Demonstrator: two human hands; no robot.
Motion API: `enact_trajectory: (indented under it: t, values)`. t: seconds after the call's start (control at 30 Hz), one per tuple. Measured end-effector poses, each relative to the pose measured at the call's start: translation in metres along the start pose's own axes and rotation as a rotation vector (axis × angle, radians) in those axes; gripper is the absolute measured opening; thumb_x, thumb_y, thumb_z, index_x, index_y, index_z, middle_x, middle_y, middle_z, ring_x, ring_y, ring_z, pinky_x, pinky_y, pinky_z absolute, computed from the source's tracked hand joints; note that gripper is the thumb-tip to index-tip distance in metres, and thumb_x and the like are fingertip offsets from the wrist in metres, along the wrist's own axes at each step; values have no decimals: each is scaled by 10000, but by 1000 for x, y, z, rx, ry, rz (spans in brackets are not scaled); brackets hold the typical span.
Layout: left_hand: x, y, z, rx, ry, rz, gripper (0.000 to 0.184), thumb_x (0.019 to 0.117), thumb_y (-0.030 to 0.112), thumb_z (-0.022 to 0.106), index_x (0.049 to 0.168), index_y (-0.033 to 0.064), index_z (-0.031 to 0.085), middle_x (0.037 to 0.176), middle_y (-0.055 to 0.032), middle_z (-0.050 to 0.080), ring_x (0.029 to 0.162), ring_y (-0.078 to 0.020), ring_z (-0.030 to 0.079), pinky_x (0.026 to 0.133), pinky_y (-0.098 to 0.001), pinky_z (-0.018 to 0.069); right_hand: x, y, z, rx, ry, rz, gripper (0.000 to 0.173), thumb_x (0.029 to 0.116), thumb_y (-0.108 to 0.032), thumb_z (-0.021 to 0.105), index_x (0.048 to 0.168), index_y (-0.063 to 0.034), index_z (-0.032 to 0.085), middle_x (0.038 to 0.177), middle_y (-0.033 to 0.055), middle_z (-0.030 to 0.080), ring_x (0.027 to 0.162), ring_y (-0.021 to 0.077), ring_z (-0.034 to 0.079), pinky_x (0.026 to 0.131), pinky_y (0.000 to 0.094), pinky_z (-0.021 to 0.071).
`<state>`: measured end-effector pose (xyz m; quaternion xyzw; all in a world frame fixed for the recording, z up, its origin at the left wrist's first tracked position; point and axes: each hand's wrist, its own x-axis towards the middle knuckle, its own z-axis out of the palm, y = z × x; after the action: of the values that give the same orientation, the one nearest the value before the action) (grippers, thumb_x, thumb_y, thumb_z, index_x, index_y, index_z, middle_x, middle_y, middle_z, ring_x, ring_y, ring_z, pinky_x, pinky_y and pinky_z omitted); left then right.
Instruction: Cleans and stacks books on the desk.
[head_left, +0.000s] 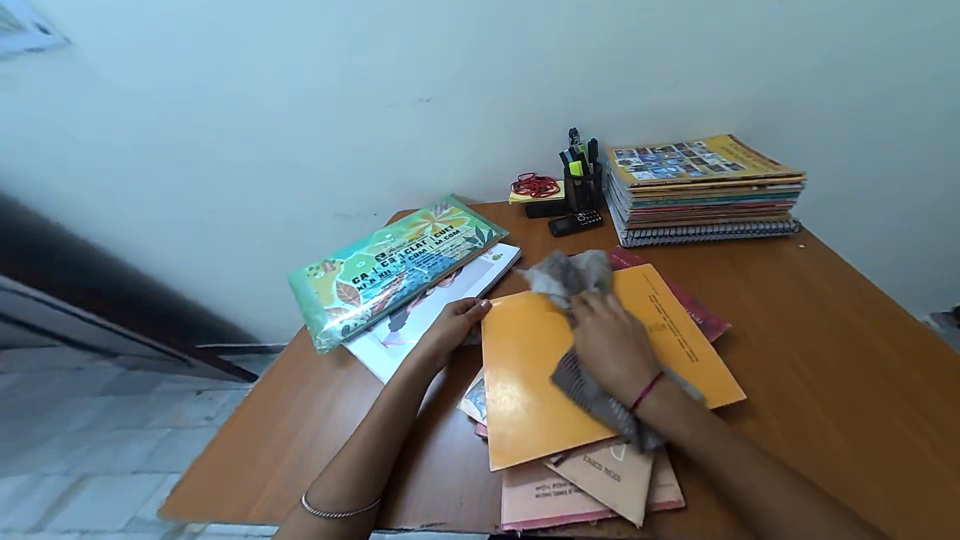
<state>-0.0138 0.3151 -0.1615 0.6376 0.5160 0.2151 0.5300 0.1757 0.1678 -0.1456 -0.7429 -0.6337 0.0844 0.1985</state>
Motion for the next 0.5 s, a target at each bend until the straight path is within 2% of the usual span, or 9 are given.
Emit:
enact_trajectory:
  t: [0.1,0.17,0.2,0.27,0.33,0.37,0.43,0.5]
  values:
    - [-1,3,0,-8,3,-20,264,1105,203,447,1018,7,601,659,-1,553,527,-36,529,525,-179,464,-3,53,-12,-33,138,130,337,1021,-49,567,1340,27,649,1389,216,617,1254,454,582,937,608,512]
    - [-1,5,1,6,6,-21,259,1105,212,446,1038,13,598,705,-20,576,565,-52,561,552,-199,491,-11,91,-19,-34,217,220,324,1015,-33,574,1317,46,660,1370,238,625,1228,484,588,927,643,502]
    - [-1,6,1,31,7,-1,249,1104,201,450,1092,4,603,775,-43,605,621,-66,590,595,-221,516,-16,110,-24,-33,233,267,316,1018,-32,569,1308,55,661,1363,254,625,1237,497,583,949,662,486]
    - [4,10,0,169,-2,102,241,1094,141,470,1209,-24,603,938,-105,629,753,-118,590,696,-284,504,-29,143,-34,-38,286,334,301,1010,-9,569,1281,74,673,1314,295,641,1234,525,584,965,699,462]
    - [10,21,-1,406,-36,177,275,1082,150,511,1232,-52,621,1047,-191,663,909,-239,626,848,-424,502,-44,170,-41,-75,352,378,297,999,16,571,1267,74,683,1273,311,656,1206,540,596,948,714,458]
    - [13,27,-1,529,-66,180,309,1078,198,532,1215,-58,637,1069,-228,671,975,-308,640,909,-504,489,-51,181,-44,-82,363,409,297,1001,20,566,1268,71,684,1270,313,657,1205,542,595,950,716,452]
    - [19,44,2,747,-124,140,410,1061,327,563,1191,-54,643,1082,-260,664,1036,-387,636,950,-585,463,-60,201,-49,-69,361,472,302,1011,11,547,1276,62,683,1285,309,651,1214,539,589,961,720,440]
    - [26,62,6,873,-183,106,481,1042,388,581,1170,-70,651,1103,-279,660,1069,-419,627,970,-610,447,-63,209,-53,-28,365,529,299,1016,-3,551,1276,43,691,1291,296,656,1211,525,599,981,709,430]
